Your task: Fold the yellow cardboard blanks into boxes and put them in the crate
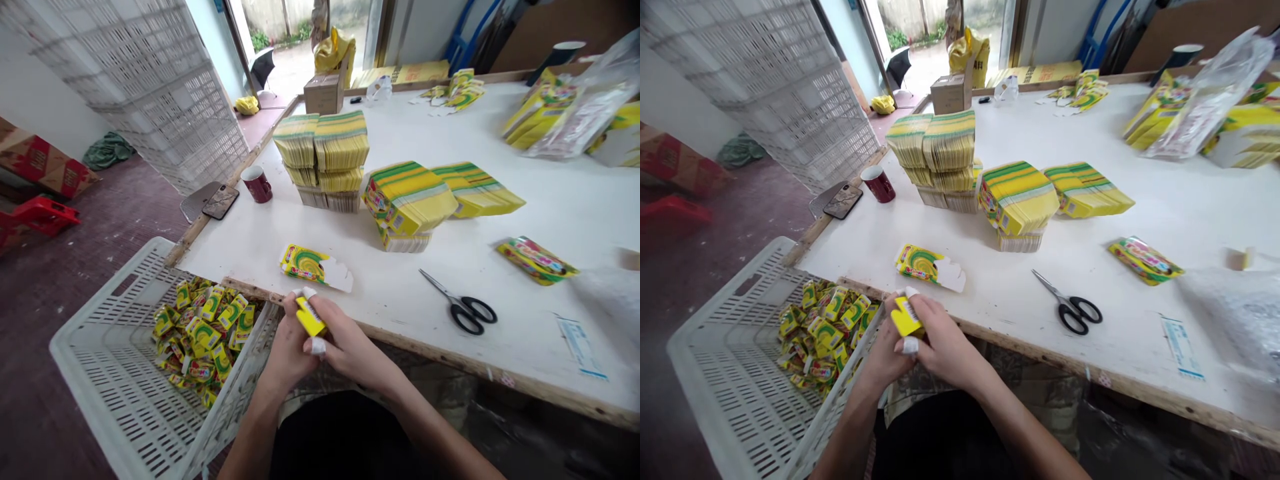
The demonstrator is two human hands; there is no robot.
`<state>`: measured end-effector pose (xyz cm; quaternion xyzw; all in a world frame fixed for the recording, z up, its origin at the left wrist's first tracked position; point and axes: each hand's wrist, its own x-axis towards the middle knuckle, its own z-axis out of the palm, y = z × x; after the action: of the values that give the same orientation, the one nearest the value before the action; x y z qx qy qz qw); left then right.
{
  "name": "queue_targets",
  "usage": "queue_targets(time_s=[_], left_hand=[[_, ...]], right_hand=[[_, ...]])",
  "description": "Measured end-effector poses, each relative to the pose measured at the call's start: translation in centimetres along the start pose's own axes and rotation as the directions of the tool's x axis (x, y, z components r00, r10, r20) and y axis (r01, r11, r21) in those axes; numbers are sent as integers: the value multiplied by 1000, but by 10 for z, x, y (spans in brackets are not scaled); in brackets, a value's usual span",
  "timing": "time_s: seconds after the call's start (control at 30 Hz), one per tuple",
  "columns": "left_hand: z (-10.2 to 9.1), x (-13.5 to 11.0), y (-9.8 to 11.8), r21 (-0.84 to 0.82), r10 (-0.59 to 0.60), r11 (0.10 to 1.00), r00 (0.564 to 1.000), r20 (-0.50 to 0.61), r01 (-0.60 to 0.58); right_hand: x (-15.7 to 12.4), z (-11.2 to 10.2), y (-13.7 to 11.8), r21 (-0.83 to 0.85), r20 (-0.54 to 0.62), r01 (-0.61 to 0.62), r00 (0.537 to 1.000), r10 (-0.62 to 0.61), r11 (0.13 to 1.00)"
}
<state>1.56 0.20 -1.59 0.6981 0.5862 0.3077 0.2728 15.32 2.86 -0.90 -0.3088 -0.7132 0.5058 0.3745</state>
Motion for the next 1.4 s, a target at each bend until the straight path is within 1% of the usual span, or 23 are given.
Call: queue_targets(time_s=[0.03, 0.1, 0.13, 0.2, 0.23, 0.27, 0.3, 0.33, 0.4, 0.43, 0.5, 0.57, 0.7, 0.73, 0.77, 0.87, 0.9, 0.93, 1.0, 1.1, 1.2, 1.3, 1.4], left_hand=[[0, 1, -2, 25, 12, 1000, 1000, -11, -12], [1, 1, -4, 74, -23, 997, 998, -59, 27], [1, 0, -4, 94, -65, 993, 993, -96, 74], [0, -2, -2, 138, -139, 977, 978, -157, 162], [-1, -2, -1, 157, -165, 968, 970, -178, 193], [-3, -3, 0, 167, -180, 963, 966, -184, 211], [-5, -3, 0, 163, -189, 962, 966, -176, 218], [-8, -3, 0, 149, -193, 965, 968, -161, 217], [-14, -4, -1, 122, -194, 970, 973, -124, 209], [-17, -4, -1, 122, -191, 971, 976, -106, 203], [-23, -4, -2, 144, -180, 971, 981, -73, 189], [-28, -5, -1, 150, -163, 975, 986, -29, 165], [-33, -6, 1, 111, -128, 986, 989, 69, 120], [-33, -5, 2, 101, -124, 988, 989, 78, 116], [-32, -5, 2, 97, -123, 989, 990, 73, 115], [-33, -2, 2, 121, -131, 984, 991, 26, 127], [-33, -2, 2, 134, -133, 982, 991, 17, 129], [-34, -2, 1, 144, -131, 981, 991, 21, 127], [-35, -3, 1, 144, -129, 982, 990, 47, 121], [-34, -5, 0, 113, -136, 986, 987, 84, 126], [-32, -5, 0, 88, -147, 986, 984, 98, 138], [-33, -3, 0, 112, -153, 983, 985, 86, 143], [-36, -2, -1, 142, -135, 982, 987, 84, 122]], right_hand=[[-1, 2, 0, -25, 22, 38, 999, -38, 999], [0, 4, 4, -32, 1, 73, 997, -73, 997], [0, 4, 7, -23, -41, 68, 997, -69, 997], [2, 1, 16, -14, -162, 36, 986, -37, 999], [2, -1, 20, -27, -218, 25, 975, -30, 999], [2, -3, 23, -57, -247, 27, 968, -40, 998], [2, -5, 25, -95, -238, 39, 969, -61, 995], [1, -7, 26, -134, -194, 61, 977, -86, 989], [0, -9, 25, -195, -54, 95, 993, -107, 976], [-1, -10, 24, -216, 6, 95, 995, -96, 972], [-1, -13, 21, -249, 68, 63, 997, -47, 966], [0, -21, 17, -254, 117, 55, 993, -25, 966], [3, -36, 9, -198, 247, 94, 968, -44, 976], [2, -36, 7, -204, 250, 90, 968, -37, 975], [1, -34, 7, -222, 229, 80, 973, -28, 972], [-3, -21, 11, -266, 112, 48, 994, -19, 963], [-5, -17, 14, -266, 96, 48, 995, -23, 963], [-6, -14, 16, -257, 102, 52, 994, -27, 965], [-7, -14, 18, -232, 150, 65, 988, -30, 971], [-6, -22, 16, -230, 198, 53, 980, -7, 972], [-4, -26, 14, -278, 187, 39, 982, 14, 960], [-4, -21, 16, -290, 170, 58, 985, -8, 955], [-5, -16, 18, -273, 145, 65, 989, -26, 960]])
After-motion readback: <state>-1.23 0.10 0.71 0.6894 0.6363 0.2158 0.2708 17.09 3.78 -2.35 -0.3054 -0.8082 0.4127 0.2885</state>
